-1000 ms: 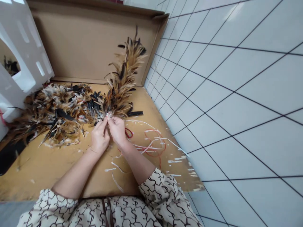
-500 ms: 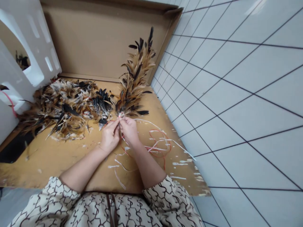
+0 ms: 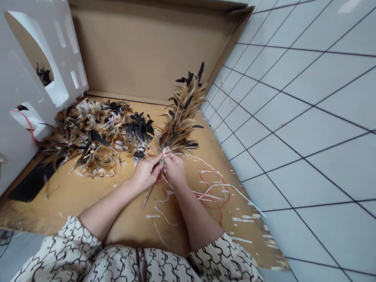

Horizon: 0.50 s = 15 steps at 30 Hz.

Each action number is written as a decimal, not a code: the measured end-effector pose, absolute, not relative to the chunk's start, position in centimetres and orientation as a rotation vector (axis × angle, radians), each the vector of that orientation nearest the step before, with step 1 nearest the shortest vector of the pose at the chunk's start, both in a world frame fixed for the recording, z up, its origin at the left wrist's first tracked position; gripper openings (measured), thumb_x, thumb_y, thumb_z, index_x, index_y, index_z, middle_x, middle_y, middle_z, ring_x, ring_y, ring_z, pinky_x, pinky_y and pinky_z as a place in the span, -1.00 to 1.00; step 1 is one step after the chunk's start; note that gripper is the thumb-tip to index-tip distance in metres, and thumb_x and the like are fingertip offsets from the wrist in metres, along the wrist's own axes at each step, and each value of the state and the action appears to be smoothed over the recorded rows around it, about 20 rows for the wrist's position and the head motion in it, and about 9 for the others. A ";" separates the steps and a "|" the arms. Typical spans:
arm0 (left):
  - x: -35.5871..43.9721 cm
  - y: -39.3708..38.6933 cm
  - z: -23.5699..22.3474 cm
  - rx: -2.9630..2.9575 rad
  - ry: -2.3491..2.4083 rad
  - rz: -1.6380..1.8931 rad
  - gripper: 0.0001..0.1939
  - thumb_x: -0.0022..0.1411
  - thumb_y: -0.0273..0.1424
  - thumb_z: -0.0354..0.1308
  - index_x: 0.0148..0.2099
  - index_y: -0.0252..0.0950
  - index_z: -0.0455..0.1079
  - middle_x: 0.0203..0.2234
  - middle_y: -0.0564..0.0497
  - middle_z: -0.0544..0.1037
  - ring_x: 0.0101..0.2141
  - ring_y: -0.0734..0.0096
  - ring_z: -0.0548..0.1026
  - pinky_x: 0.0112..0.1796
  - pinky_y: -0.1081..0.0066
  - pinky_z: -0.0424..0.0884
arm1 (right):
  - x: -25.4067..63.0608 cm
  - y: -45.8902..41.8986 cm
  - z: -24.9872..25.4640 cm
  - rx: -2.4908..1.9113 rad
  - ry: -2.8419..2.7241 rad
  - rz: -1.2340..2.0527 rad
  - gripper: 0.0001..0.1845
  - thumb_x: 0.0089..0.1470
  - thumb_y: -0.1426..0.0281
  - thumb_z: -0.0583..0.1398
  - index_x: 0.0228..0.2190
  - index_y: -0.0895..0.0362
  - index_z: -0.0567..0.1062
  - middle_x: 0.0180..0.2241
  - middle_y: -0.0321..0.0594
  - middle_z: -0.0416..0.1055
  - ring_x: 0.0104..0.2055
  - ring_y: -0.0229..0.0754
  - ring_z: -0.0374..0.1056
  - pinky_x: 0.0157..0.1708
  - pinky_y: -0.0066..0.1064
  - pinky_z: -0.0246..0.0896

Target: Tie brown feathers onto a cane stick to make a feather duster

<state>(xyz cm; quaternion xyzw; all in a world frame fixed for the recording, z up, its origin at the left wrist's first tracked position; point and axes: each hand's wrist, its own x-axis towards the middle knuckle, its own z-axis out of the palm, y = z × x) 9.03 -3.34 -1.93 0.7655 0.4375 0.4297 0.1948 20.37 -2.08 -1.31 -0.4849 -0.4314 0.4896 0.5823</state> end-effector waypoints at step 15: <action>2.7 3.0 -1.3 2.494 1.900 0.825 -0.92 -0.02 -0.46 0.15 -0.46 -0.22 0.47 -0.48 -0.07 0.43 -0.41 0.23 0.44 -0.46 0.36 0.33 | 20.0 -2.0 -1.3 -1.185 -1.008 1.176 -0.66 -0.22 0.12 0.22 -0.64 0.11 0.28 -0.78 -0.51 0.01 -0.70 -0.41 -0.10 -0.67 -0.51 -0.18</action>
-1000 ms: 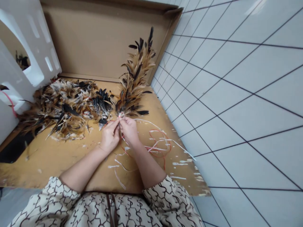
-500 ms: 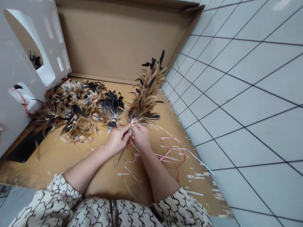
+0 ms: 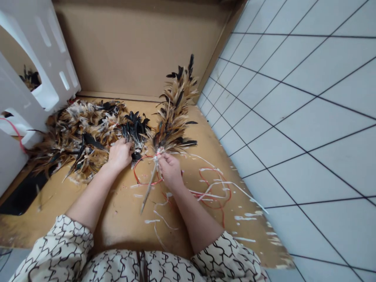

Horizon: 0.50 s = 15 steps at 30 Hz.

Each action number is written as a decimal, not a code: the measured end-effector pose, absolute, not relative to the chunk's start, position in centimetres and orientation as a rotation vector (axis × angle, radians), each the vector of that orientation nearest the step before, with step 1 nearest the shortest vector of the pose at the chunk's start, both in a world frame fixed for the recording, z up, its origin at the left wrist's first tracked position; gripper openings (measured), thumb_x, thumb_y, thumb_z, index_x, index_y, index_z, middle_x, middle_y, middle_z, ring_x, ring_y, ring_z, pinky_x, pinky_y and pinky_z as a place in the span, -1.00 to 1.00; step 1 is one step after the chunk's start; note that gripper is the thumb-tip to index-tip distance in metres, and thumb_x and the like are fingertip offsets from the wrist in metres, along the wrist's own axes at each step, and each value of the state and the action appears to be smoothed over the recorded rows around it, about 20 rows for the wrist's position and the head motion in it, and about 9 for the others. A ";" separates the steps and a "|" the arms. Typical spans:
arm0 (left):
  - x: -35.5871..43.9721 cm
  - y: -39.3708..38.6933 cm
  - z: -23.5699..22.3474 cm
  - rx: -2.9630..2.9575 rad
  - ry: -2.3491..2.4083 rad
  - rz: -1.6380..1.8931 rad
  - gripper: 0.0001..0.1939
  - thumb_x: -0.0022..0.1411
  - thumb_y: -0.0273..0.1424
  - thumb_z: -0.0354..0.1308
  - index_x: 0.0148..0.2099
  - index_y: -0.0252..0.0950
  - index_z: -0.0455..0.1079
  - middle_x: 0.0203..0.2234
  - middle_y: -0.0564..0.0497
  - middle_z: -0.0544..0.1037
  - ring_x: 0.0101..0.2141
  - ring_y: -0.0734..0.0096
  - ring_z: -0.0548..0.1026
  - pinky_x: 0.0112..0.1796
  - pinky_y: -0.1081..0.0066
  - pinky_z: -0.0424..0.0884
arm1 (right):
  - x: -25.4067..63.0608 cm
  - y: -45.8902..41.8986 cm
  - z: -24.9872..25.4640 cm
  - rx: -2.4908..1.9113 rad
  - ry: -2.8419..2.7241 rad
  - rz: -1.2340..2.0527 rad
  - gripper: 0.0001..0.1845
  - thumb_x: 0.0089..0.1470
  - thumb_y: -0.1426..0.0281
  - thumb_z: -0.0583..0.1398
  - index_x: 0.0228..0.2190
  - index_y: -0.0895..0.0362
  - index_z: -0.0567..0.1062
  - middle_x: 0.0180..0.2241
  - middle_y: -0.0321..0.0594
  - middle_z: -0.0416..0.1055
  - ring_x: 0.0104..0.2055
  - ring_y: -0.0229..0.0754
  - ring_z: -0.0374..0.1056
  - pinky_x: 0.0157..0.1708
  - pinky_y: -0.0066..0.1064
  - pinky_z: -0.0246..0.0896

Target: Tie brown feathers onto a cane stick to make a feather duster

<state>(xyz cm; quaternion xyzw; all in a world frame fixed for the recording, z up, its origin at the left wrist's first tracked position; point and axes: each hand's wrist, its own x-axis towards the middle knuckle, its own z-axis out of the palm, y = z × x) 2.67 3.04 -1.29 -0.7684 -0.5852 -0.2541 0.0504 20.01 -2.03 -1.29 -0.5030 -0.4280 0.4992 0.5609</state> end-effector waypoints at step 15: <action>1.8 0.8 2.6 -2.569 -1.158 -0.902 -0.68 0.14 -0.54 -0.08 -0.29 -0.20 0.50 -0.44 -0.05 0.49 -0.39 0.34 0.40 -0.35 0.37 0.33 | 19.2 -2.3 -1.2 -1.166 -1.016 1.191 -0.67 -0.22 0.15 0.21 -0.68 0.10 0.24 -0.77 -0.50 0.00 -0.68 -0.42 -0.11 -0.66 -0.50 -0.21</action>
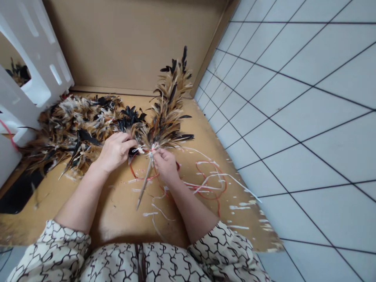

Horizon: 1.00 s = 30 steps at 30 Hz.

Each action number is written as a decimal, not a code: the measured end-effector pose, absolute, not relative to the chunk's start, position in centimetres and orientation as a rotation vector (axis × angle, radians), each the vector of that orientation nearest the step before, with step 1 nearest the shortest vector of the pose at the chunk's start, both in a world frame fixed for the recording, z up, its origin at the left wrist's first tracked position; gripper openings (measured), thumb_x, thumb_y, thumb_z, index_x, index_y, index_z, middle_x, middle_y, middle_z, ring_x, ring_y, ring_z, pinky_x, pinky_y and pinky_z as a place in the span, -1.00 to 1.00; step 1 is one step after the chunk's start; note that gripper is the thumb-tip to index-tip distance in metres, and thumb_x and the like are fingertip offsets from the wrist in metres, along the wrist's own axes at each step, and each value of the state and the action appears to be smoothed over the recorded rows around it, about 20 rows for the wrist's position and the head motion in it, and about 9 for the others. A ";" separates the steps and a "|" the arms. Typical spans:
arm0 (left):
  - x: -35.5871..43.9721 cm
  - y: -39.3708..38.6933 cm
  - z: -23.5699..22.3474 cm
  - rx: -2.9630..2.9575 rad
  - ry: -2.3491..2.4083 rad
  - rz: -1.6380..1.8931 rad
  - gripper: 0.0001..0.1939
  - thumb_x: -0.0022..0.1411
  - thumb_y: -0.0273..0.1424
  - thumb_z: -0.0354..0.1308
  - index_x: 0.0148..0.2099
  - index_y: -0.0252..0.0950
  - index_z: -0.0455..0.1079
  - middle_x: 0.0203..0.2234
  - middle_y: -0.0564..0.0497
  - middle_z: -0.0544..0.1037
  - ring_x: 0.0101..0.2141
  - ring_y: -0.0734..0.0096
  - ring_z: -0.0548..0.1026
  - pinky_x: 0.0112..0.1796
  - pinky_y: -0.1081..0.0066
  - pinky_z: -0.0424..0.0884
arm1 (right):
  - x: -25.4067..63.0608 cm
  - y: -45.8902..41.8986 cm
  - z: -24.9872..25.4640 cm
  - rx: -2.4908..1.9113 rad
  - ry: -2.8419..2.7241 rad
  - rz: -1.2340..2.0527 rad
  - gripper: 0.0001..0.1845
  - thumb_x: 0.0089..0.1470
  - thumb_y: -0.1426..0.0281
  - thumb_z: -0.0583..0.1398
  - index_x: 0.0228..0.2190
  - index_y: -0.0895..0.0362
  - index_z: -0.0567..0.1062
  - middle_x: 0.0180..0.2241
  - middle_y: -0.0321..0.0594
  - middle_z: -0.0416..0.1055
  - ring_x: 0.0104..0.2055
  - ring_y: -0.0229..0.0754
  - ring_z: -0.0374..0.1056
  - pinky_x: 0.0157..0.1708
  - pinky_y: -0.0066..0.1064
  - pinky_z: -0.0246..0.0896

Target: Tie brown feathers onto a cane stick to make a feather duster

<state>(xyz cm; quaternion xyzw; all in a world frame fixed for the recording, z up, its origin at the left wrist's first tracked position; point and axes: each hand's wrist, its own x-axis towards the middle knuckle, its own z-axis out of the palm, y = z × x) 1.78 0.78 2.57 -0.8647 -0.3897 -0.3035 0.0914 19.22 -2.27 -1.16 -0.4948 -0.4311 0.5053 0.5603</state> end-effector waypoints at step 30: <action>7.8 -2.2 0.0 -2.213 -2.472 -2.533 -0.74 -0.16 -0.28 0.29 -0.57 -0.32 0.29 -0.73 0.15 0.32 -0.68 0.61 0.23 -0.61 0.53 0.18 | 18.0 -3.3 -1.2 -1.058 -0.971 1.204 -0.76 -0.19 0.23 0.22 -0.60 0.13 0.34 -0.68 -0.44 0.19 -0.63 -0.41 0.02 -0.60 -0.53 0.00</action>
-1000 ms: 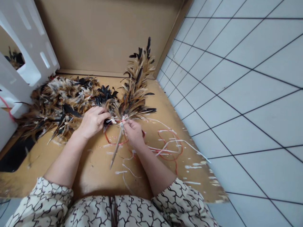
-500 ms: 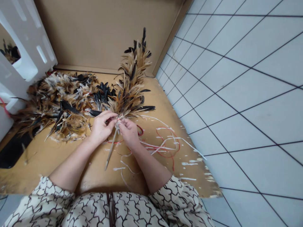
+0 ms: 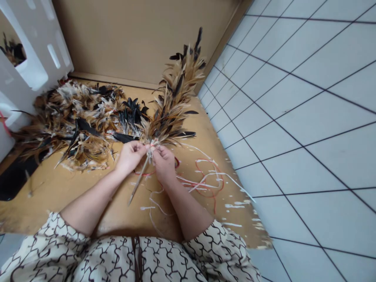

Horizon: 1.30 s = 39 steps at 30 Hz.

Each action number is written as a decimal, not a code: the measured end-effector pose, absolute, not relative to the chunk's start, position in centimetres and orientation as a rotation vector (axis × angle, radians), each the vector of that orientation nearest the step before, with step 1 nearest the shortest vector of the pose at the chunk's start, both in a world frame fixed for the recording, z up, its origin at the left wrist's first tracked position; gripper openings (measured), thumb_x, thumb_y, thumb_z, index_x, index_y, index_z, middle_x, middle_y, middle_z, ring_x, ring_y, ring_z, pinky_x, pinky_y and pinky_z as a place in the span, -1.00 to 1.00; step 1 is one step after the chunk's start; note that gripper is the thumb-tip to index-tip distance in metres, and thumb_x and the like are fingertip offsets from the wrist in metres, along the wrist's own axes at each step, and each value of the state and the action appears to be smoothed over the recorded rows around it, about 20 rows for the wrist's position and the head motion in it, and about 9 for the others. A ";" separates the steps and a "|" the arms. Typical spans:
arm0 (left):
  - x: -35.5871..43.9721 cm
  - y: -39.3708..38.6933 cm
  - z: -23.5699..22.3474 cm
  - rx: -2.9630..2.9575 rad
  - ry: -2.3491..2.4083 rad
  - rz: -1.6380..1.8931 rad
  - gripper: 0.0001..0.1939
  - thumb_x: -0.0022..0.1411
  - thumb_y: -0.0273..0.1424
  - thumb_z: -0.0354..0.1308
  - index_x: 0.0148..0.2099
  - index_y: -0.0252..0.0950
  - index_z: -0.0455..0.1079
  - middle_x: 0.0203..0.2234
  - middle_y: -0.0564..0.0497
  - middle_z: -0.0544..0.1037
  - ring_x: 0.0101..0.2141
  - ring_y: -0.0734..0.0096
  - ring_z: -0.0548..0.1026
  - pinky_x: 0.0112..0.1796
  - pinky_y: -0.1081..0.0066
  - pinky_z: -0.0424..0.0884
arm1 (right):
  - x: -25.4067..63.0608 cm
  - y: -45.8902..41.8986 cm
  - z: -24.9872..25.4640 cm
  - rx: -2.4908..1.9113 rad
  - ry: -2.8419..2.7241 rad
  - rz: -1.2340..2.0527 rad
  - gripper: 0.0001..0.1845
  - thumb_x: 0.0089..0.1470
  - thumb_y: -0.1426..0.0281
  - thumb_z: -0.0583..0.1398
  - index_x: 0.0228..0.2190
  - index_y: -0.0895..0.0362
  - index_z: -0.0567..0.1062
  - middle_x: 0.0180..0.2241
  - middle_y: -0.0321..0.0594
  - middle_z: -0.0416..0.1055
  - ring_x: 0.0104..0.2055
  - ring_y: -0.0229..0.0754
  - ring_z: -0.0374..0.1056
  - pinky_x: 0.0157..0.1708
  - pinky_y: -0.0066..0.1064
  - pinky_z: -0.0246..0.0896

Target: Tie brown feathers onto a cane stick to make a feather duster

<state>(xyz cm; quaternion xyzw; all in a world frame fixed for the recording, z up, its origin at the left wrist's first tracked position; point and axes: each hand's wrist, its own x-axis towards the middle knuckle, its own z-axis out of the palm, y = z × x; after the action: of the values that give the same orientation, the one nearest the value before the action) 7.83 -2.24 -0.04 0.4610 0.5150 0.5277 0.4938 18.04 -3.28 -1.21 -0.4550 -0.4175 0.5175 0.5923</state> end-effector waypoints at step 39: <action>7.8 -2.9 0.7 0.935 0.977 1.283 -0.69 -0.31 -0.35 0.37 -0.50 -0.32 0.33 -0.76 0.15 0.41 -0.73 0.53 0.36 -0.65 0.54 0.27 | 18.3 -3.8 -0.8 -1.045 -0.994 1.171 -0.79 -0.22 0.29 0.20 -0.66 0.12 0.30 -0.70 -0.43 0.21 -0.67 -0.42 0.03 -0.64 -0.52 -0.03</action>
<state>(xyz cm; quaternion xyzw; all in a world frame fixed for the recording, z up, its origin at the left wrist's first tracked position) 7.83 -2.89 0.72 0.4028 0.4207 0.5527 0.5961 18.25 -3.77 -0.83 -0.4503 -0.4287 0.5049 0.5988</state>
